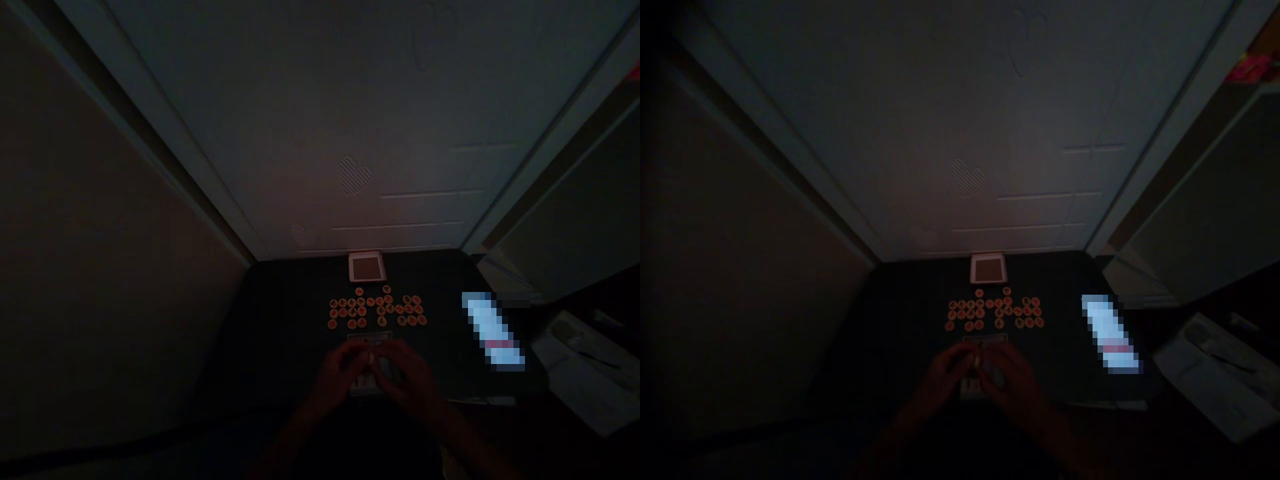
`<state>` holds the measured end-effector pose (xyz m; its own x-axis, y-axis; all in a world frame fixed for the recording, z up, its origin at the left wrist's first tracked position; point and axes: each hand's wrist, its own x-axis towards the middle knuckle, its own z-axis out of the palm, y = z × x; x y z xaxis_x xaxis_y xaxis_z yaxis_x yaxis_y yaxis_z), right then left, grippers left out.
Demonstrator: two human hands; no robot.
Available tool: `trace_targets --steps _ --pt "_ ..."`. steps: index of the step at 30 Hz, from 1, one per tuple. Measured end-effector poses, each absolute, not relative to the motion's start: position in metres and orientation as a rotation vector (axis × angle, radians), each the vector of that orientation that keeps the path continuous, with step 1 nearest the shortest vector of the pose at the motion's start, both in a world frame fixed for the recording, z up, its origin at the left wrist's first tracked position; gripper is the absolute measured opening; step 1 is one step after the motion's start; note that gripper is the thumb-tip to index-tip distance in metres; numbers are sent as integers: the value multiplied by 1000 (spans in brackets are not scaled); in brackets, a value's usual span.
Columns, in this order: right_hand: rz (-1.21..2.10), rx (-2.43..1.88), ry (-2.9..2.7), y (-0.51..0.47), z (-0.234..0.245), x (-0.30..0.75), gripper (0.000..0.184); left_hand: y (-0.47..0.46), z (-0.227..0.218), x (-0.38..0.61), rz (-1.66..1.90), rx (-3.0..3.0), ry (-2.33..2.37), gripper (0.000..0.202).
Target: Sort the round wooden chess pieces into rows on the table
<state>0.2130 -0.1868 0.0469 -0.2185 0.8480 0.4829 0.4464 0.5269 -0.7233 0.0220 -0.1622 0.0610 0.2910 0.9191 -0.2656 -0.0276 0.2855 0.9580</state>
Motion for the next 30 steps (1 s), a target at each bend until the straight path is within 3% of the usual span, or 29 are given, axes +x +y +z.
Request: trace_targets --steps 8,23,30 --pt "516 -1112 -1829 -185 40 213 28 -161 60 24 841 1039 1086 37" --pt "630 -1114 -1870 -186 42 215 40 -161 53 23 878 998 1053 29" --pt "614 -1044 -1882 -184 39 215 38 -163 56 21 843 989 1011 37"
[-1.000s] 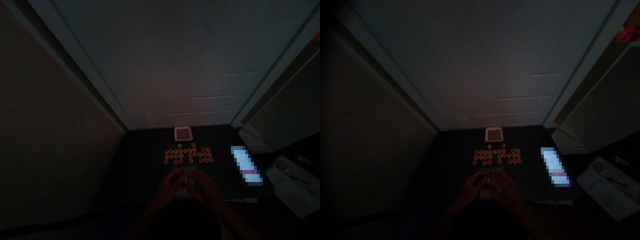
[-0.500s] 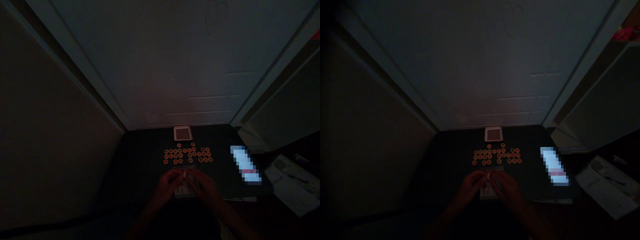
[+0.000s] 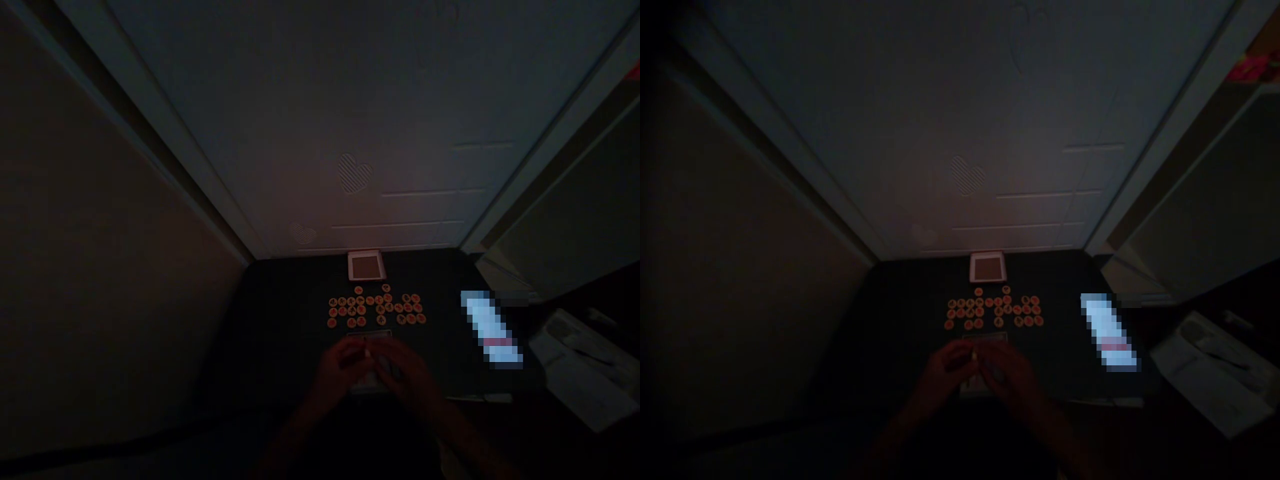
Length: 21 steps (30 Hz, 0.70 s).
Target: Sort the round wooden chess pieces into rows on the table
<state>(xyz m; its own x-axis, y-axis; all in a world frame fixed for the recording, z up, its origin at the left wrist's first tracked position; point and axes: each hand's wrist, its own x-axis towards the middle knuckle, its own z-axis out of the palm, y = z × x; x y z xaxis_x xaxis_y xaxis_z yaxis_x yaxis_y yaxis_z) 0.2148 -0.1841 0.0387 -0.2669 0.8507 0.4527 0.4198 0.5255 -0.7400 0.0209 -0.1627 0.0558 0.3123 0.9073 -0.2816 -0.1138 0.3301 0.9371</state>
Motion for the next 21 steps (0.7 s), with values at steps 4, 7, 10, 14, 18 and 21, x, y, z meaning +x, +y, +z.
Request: trace_targets --steps 4,7,10,14,18,21 --pt "591 -1064 -1877 -184 40 214 35 -163 57 21 801 998 1009 36" --pt "574 -1080 -1871 -185 42 213 33 -164 56 22 812 1004 1010 38" --pt "568 -1056 -1872 -185 43 212 32 -164 57 24 819 1016 1008 35" --pt "581 -1042 -1884 -186 41 209 34 -164 59 24 818 1079 1063 30" --pt "595 -1072 -1887 -187 36 208 34 -163 60 19 771 1132 1065 24" --pt "606 -1085 -1898 -188 31 209 34 -161 58 15 751 1176 1060 23"
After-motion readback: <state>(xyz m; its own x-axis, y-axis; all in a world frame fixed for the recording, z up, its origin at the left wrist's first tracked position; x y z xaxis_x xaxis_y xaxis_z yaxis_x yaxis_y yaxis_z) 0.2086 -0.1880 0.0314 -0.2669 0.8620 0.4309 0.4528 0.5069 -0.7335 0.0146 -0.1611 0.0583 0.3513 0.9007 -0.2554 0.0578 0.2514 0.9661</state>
